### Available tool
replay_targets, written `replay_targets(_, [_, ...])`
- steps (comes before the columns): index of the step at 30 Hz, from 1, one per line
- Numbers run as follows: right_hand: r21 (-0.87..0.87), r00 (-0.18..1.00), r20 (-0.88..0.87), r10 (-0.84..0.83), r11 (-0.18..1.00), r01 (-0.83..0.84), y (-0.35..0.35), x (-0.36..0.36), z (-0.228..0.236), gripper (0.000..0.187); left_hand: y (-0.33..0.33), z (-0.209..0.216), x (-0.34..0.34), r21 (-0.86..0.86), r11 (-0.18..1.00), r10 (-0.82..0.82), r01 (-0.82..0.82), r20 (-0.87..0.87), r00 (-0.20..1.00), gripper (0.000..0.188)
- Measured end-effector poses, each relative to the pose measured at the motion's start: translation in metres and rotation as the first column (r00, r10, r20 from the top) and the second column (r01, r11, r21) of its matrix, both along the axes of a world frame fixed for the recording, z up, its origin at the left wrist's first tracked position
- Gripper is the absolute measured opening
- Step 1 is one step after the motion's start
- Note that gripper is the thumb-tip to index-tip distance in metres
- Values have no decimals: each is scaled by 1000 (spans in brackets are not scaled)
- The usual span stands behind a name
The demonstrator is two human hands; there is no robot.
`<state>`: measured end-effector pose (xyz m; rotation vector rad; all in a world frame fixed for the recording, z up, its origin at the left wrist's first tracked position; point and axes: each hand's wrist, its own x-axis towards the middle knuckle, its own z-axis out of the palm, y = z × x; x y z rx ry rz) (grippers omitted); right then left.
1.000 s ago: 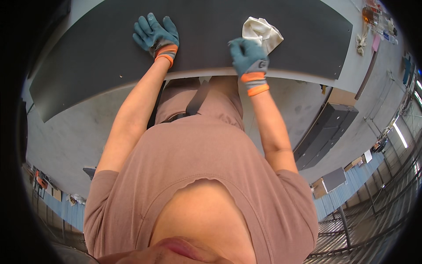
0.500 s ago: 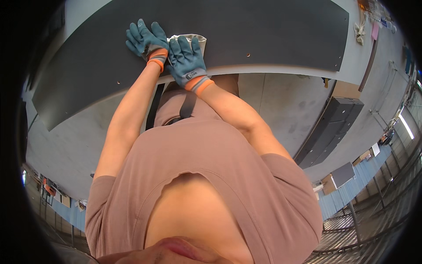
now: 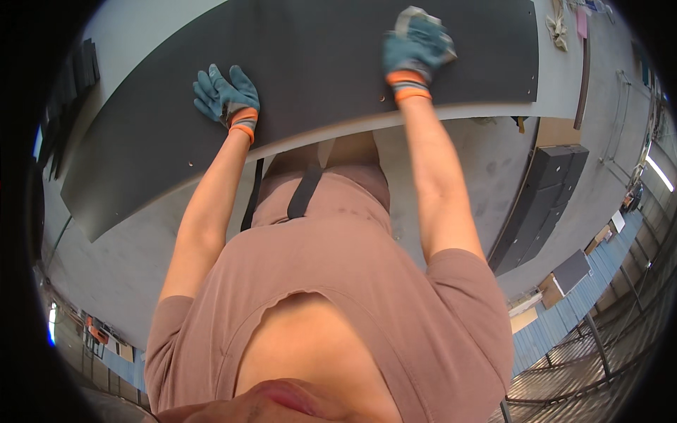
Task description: The person wipes a large, dark, curved surface with a white cloth. They pour liquid from a clear plastic bottle onto the cloth and continue wiping the surface in broad strokes.
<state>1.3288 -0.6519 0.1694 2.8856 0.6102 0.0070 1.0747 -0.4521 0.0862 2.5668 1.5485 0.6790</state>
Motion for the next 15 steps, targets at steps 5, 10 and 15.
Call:
replay_targets(5, [222, 848, 129, 514, 818, -530, 121, -112, -24, 58, 3, -7, -4, 18, 1000, 2, -3, 26, 1000, 47])
replay_targets(10, [402, 758, 140, 638, 662, -632, 102, -105, -48, 57, 7, -9, -10, 18, 1000, -18, 17, 46, 999, 43])
replay_targets(15, [17, 929, 94, 359, 932, -362, 11, 12, -13, 44, 5, -6, -6, 60, 998, 10, -10, -2, 1000, 43])
